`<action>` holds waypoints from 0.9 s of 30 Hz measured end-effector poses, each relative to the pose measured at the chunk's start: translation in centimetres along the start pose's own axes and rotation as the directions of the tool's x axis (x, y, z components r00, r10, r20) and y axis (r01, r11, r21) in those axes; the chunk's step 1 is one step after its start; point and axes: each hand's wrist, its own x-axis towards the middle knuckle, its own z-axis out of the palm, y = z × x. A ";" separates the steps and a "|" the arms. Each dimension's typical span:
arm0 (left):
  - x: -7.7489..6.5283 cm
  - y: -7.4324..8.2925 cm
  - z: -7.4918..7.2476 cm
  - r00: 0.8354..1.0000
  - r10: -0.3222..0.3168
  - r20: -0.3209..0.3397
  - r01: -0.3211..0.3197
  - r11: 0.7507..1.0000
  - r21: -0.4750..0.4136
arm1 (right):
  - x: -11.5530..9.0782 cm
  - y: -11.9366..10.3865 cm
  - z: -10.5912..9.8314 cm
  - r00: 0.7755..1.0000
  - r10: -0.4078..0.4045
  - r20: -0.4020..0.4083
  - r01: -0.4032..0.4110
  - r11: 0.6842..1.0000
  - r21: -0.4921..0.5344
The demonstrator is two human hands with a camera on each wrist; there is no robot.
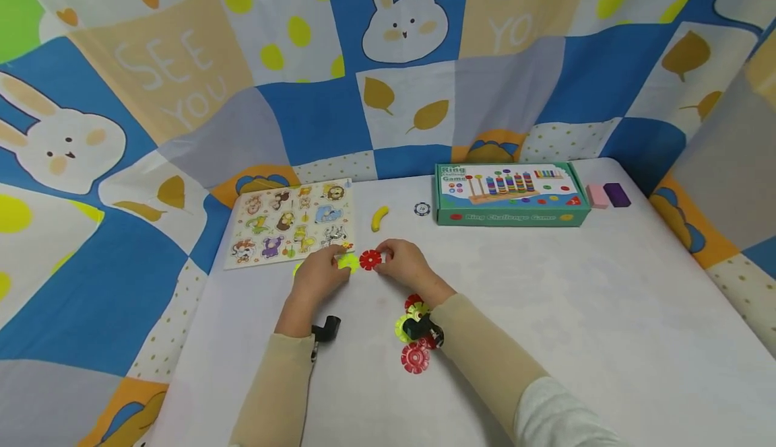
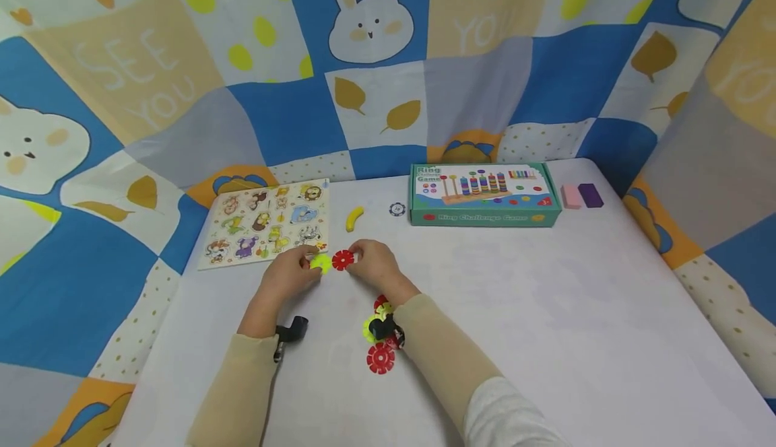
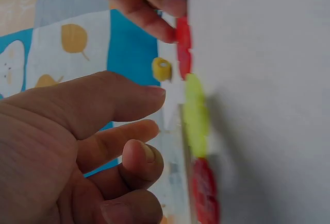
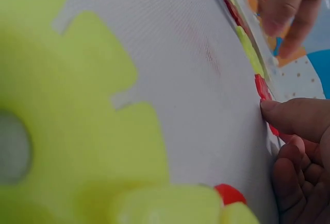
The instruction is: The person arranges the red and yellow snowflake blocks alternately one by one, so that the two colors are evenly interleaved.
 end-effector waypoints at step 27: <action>1.7 1.3 2.3 0.997 0.050 0.059 -0.047 0.998 -0.040 | -1.4 -0.7 -1.5 0.997 -0.012 0.072 0.009 0.999 0.045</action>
